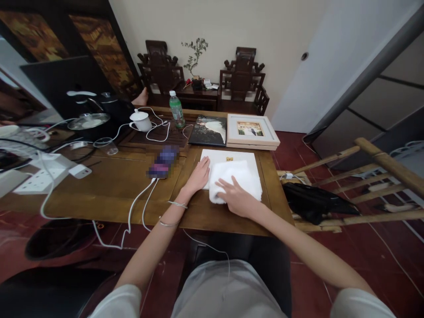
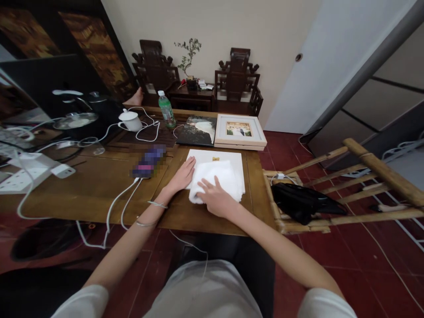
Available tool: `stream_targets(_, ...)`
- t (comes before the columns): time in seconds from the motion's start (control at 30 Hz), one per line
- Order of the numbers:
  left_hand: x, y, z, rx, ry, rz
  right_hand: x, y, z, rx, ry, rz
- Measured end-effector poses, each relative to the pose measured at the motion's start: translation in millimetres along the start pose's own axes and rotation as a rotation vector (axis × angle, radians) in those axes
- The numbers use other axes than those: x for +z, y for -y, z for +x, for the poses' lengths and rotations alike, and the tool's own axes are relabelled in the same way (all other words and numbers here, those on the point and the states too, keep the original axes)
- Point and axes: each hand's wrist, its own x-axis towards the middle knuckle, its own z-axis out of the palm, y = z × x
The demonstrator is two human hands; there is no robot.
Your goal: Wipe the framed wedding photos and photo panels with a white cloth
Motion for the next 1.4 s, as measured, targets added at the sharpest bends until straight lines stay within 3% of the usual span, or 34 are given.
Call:
stream_targets(0.17,-2.4,-1.6,0.4,-0.004,0.019,-0.003,-4.2,0.9,-5.2,0.006,-0.011,0.079)
stream_targets(0.43,0.1,1.4,0.2,-0.007,-0.003,-0.068,-1.3,-63.7,63.5,0.247,-0.052,0.053)
stream_targets(0.63,-6.6,-7.8,-0.3,-0.05,-0.142,-0.207,8.8,-53.8,86.3,0.334,-0.099,-0.02)
stream_targets(0.77,-18.9,-18.7,0.8,-0.19,-0.3,-0.421,6.5,-29.5,68.3,0.133,-0.069,0.039)
stream_targets(0.87,-24.4,-23.4,1.1,-0.242,-0.309,-0.505,-1.1,-12.8,47.0,-0.074,-0.044,0.11)
stream_targets(0.97,-22.3,-23.5,0.2,-0.206,-0.287,-0.44,-13.6,-5.3,26.7,-0.143,-0.001,0.174)
stream_targets(1.03,-18.0,-21.6,-0.8,-0.14,-0.237,-0.326,-23.1,-8.7,17.6,-0.1,0.062,0.212)
stream_targets(1.17,-9.6,-16.1,-2.2,-0.037,-0.043,-0.09,-33.9,-34.0,20.6,0.167,0.085,0.182)
stream_targets(1.23,-7.6,-13.7,-2.0,-0.002,0.002,-0.043,-32.3,-50.9,33.7,0.271,0.043,0.132)
stream_targets(1.4,-8.2,-9.3,1.0,0.04,0.008,-0.043,-23.8,-82.6,85.8,0.348,-0.051,0.167)
